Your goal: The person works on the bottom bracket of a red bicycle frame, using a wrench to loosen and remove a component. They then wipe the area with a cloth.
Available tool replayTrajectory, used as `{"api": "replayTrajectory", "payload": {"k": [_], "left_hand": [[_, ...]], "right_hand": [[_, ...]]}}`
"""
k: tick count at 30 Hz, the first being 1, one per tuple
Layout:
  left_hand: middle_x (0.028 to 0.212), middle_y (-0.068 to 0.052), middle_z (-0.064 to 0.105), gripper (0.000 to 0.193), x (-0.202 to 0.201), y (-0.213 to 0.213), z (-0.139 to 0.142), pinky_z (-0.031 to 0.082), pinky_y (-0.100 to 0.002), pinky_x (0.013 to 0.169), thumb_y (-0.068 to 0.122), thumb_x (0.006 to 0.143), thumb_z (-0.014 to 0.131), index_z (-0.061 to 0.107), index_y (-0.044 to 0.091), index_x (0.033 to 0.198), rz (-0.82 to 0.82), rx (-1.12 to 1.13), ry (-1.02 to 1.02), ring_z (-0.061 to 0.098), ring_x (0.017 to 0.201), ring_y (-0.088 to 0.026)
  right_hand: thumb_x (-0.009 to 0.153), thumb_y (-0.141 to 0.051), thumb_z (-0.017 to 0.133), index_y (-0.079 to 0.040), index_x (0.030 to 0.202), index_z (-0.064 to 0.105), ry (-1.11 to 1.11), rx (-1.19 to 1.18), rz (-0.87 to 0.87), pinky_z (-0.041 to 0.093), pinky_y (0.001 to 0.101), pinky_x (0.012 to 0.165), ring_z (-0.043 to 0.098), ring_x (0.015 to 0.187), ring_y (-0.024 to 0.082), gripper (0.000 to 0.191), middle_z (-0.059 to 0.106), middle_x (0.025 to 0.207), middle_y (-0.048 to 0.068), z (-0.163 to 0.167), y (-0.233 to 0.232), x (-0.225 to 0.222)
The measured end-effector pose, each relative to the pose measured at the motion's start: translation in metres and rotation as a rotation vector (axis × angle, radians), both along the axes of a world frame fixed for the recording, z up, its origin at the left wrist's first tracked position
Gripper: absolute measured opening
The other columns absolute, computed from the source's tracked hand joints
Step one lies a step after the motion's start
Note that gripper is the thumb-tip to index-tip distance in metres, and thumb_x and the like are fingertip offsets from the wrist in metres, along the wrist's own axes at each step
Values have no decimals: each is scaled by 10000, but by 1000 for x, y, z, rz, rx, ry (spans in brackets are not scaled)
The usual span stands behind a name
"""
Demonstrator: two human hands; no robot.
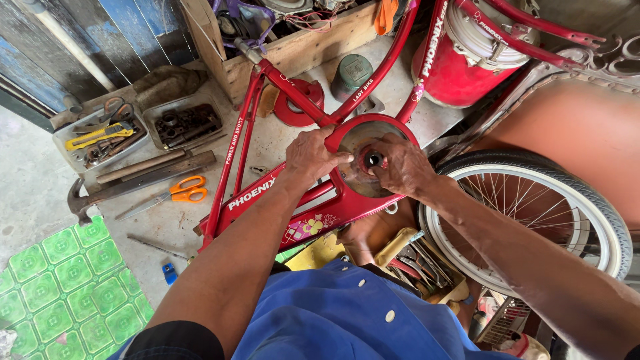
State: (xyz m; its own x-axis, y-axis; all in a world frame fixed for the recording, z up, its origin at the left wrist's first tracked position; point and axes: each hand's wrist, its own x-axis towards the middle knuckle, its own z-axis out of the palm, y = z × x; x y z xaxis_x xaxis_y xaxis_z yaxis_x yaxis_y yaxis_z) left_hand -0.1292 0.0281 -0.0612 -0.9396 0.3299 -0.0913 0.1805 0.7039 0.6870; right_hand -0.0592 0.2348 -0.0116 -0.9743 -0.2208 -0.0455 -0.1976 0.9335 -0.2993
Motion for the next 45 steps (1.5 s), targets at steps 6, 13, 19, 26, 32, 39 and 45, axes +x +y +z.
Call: {"api": "replayTrajectory", "payload": {"k": [6,13,19,26,32,39,45], "left_hand": [[1255,-166,693,912,0,0,-3,497,-448,1048,511,663,911,572,155,1432,13,0,-25,634,1213,-321],[1278,-172,681,906,0,0,-1,499,-440,1051,503,674,911,571,154,1438,14,3,-30,631,1221,-328],[1263,-163,702,889,1,-1,0,503,-441,1052,483,662,917,594,151,1420,10,8,14,643,1211,-329],[1259,-174,692,909,2,-1,0,493,-442,1054,488,652,923,581,155,1425,14,16,2,635,1211,-334],[1258,-178,687,892,2,-1,1,493,-453,1045,487,661,916,581,176,1428,12,-4,-5,626,1211,-338],[1283,-160,692,893,1,0,1,499,-436,1072,494,674,897,573,192,1449,12,-9,-49,640,1226,-317],[1309,-162,664,894,-2,0,-1,481,-433,1077,487,669,909,572,183,1439,18,10,-51,606,1249,-317]], "right_hand": [[716,-135,783,-121,1203,728,143,-74,209,559,460,969,670,1130,352,491,702,1218,108,2,5,-2],[845,-502,807,-77,1159,736,-164,127,-286,636,456,804,745,858,313,533,759,1016,174,4,-6,-2],[794,-242,781,-44,1232,690,-14,38,-210,620,452,836,715,913,353,490,689,1176,180,-10,-13,-1],[793,-134,730,-74,1224,713,43,133,-62,616,434,875,707,985,337,435,678,1171,126,-16,-4,2],[809,-266,767,-96,1219,707,-47,140,-179,611,412,860,701,937,314,447,693,1098,117,-12,-5,1],[802,-216,725,-114,1218,709,119,26,-76,599,408,836,674,961,325,428,655,1201,128,-22,-3,8],[768,-104,716,-124,1249,703,233,-51,117,579,428,1004,668,1143,353,482,658,1286,146,-20,9,8]]}}
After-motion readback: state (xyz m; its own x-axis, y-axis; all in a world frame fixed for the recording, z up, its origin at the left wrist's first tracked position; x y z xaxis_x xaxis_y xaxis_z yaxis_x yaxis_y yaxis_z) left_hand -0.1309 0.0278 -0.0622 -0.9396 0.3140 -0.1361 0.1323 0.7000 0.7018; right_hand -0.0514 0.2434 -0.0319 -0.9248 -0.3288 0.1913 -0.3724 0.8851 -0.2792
